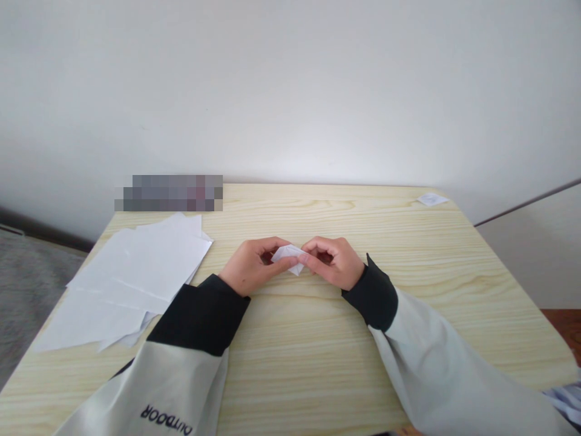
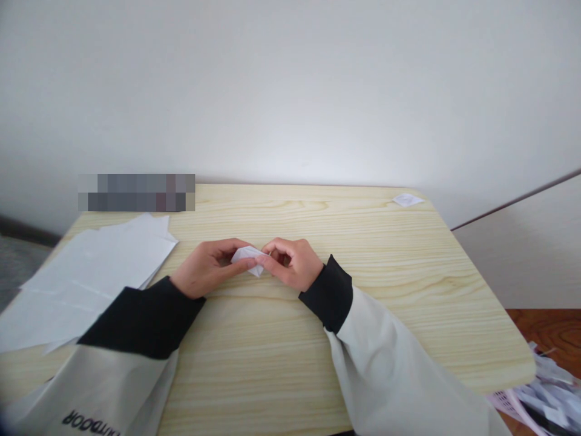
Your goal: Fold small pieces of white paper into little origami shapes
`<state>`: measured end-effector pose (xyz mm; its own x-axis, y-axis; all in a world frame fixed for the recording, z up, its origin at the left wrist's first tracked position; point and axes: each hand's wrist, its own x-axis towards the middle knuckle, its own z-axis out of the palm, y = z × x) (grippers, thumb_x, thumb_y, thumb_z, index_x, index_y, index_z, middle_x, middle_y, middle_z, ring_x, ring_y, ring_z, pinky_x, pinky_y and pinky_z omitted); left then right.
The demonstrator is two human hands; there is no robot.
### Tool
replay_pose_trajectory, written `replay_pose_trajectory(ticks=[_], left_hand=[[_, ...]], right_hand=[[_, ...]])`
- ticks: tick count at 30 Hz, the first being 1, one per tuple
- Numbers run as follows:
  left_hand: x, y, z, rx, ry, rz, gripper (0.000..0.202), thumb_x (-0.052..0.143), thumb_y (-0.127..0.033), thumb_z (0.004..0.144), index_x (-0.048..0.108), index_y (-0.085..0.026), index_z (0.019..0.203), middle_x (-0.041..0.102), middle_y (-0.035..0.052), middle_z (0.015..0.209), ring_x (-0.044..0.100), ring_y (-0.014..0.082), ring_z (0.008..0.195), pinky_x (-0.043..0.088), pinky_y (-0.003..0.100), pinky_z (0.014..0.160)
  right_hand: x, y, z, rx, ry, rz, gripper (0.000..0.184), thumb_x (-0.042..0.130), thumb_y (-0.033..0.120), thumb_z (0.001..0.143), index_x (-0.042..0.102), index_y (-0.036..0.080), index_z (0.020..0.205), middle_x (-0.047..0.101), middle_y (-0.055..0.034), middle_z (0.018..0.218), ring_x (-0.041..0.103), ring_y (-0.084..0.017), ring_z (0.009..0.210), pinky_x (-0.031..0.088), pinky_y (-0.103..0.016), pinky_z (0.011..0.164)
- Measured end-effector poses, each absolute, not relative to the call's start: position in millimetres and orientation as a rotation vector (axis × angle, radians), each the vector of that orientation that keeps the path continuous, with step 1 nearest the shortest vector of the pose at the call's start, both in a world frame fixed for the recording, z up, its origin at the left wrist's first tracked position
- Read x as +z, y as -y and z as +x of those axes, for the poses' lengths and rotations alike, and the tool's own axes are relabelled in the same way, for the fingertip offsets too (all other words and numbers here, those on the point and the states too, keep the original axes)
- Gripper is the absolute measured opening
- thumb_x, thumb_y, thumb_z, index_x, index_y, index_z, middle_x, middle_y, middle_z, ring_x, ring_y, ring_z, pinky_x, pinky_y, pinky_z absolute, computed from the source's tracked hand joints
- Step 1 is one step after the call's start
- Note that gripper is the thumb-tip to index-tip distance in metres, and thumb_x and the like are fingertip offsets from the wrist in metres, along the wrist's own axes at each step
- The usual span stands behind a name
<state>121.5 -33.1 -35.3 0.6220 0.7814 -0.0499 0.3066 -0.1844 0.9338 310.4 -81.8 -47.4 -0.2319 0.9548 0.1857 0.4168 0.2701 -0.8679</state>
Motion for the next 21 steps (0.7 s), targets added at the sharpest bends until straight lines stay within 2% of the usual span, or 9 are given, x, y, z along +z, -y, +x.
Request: replay_pose_trajectory(ticks=[17,21], left_hand=[[-39.7,30.3,120.4,0.672,-0.858,1.704,0.034,0.064,-0.039,0.076,0.065,-0.014,0.098,0.070,0.0070,0.091,0.063,0.0172,0.077,0.050,0.026,0.068],[-39.1,30.7,120.4,0.663,-0.849,1.698,0.032,0.063,-0.040,0.077,0.066,-0.014,0.096,0.070,0.0066,0.089,0.063,0.0163,0.076,0.050,0.025,0.066]], right_hand=[[-47.4,82.4,309.8,0.892,1.639,-1.282,0.016,0.054,0.032,0.084,0.058,0.016,0.079,0.057,0.0028,0.052,0.050,-0.008,0.042,0.037,-0.018,0.042],[-48.6,82.6,310.4,0.903,1.655,-1.280,0.017,0.053,0.032,0.085,0.057,0.017,0.078,0.056,0.0032,0.053,0.047,-0.007,0.043,0.036,-0.018,0.043]])
